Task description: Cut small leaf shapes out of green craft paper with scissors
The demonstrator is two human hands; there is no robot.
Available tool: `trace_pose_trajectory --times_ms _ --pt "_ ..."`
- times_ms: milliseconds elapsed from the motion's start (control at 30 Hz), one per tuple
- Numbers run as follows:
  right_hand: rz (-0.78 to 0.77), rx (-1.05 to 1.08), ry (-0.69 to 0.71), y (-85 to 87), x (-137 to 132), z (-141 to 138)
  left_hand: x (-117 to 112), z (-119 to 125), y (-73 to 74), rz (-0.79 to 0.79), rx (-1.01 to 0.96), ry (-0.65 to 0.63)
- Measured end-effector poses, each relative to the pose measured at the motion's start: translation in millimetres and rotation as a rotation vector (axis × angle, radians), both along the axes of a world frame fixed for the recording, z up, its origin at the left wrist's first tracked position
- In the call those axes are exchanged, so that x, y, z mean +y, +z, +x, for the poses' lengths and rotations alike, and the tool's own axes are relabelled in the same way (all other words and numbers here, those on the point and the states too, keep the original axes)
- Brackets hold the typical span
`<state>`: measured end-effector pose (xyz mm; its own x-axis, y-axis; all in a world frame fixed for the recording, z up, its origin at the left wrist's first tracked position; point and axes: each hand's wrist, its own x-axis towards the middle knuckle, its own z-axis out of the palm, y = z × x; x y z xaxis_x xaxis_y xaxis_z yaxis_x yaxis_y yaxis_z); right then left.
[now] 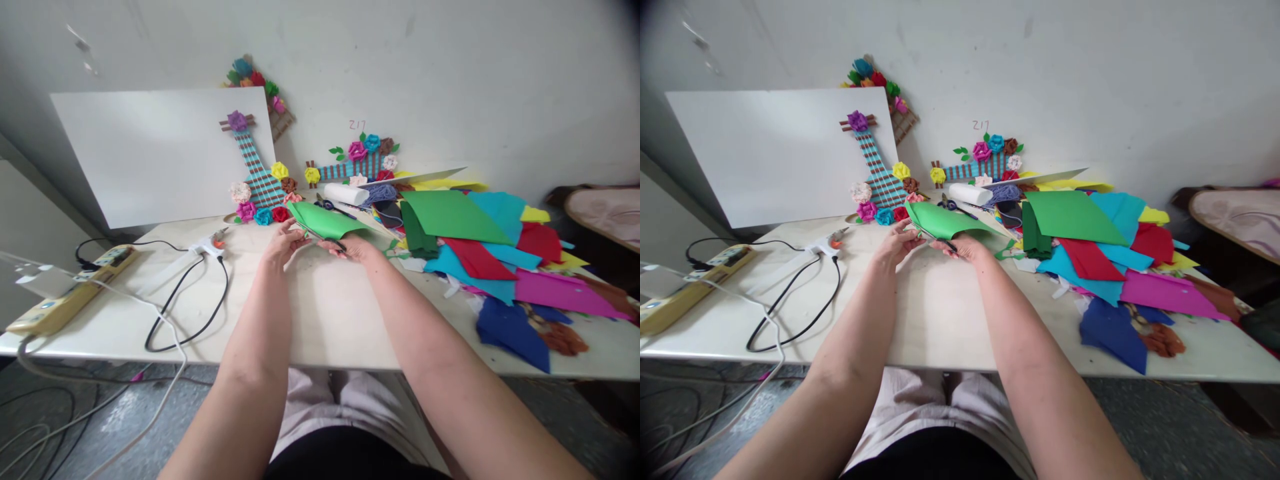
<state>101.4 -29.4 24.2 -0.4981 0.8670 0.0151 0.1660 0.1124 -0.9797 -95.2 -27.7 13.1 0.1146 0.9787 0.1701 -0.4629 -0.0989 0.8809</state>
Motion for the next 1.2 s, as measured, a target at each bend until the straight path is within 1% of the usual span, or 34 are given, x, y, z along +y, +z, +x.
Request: trace_pose_trajectory --times_ms 100,200,400,533,733,833,967,1200 --pt "0.019 0.010 0.017 -3.4 2.9 0.1 0.1 0.6 0.5 -0.008 -0.016 0.014" --pt "0.032 0.027 0.019 -5.3 4.3 -0.4 1.0 -0.1 -0.5 0.011 -0.019 -0.004" --pt "0.024 -0.001 -0.021 -1.5 -1.7 -3.9 1.0 -0.9 -1.1 0.015 -0.021 -0.008" --pt "0.003 0.004 -0.023 -0.3 -4.1 -5.2 1.0 0.5 -1.1 0.024 -0.045 -0.020" --pt "-0.010 0.000 -0.042 1.0 -5.8 -5.4 3.9 1.0 -4.5 0.061 -0.041 -0.060" --pt "-0.021 0.006 -0.059 2.3 -7.5 -6.5 4.3 1.5 -5.2 0.070 -0.034 -0.059" --pt "0.006 0.015 -0.057 3.4 -9.1 -8.8 3.4 2.5 -4.7 0.050 -0.048 -0.031" --pt "0.043 0.087 -0.032 1.4 -6.5 -9.9 3.4 3.6 -5.8 0.061 -0.101 -0.045"
